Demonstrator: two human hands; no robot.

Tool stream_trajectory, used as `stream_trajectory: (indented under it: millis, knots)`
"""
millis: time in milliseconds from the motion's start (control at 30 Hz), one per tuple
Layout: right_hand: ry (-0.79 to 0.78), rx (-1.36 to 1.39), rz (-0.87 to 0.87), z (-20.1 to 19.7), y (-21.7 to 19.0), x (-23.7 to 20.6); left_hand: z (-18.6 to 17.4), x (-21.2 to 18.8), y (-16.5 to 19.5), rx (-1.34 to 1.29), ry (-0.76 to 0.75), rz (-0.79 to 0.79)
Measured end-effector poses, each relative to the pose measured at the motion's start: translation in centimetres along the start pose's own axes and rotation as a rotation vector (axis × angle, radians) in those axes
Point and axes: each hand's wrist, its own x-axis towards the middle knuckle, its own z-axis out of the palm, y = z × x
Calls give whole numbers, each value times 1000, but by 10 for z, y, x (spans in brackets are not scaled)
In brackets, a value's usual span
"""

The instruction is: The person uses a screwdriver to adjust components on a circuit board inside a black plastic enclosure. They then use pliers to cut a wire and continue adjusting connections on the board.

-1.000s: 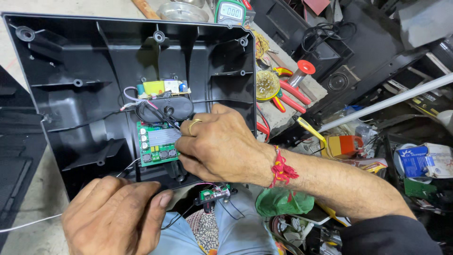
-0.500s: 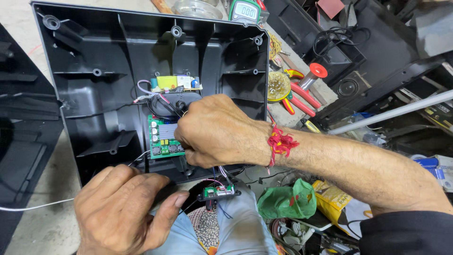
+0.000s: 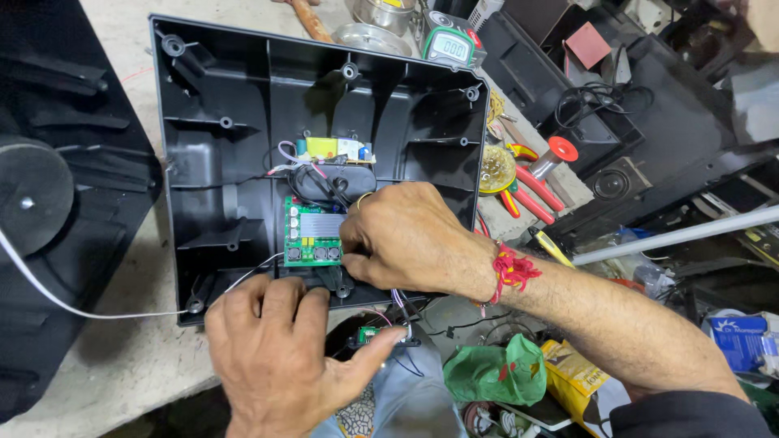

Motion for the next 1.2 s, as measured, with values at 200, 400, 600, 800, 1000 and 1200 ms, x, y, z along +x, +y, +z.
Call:
stream_trajectory:
  millis: [200,400,600,800,1000,1200]
  knots:
    - [-109,-67,148,0,-8,7,14,-9,17,58,36,-184]
    - [-72,-62,131,0,-9,6,11,-9,16,22,7,-190]
    - [-103,-77,115,-3,-8,4,13,-11,13,5,-35,-207]
    - [-112,-35,138,-12,-13,0,8,-9,12,-4,-40,-201]
    - [-23,10,-20,-30,-11,-13,10,-10,10,-2,-36,-191]
    - [7,82,92,-38,-7,-32,12,-11,11,5,-35,-195]
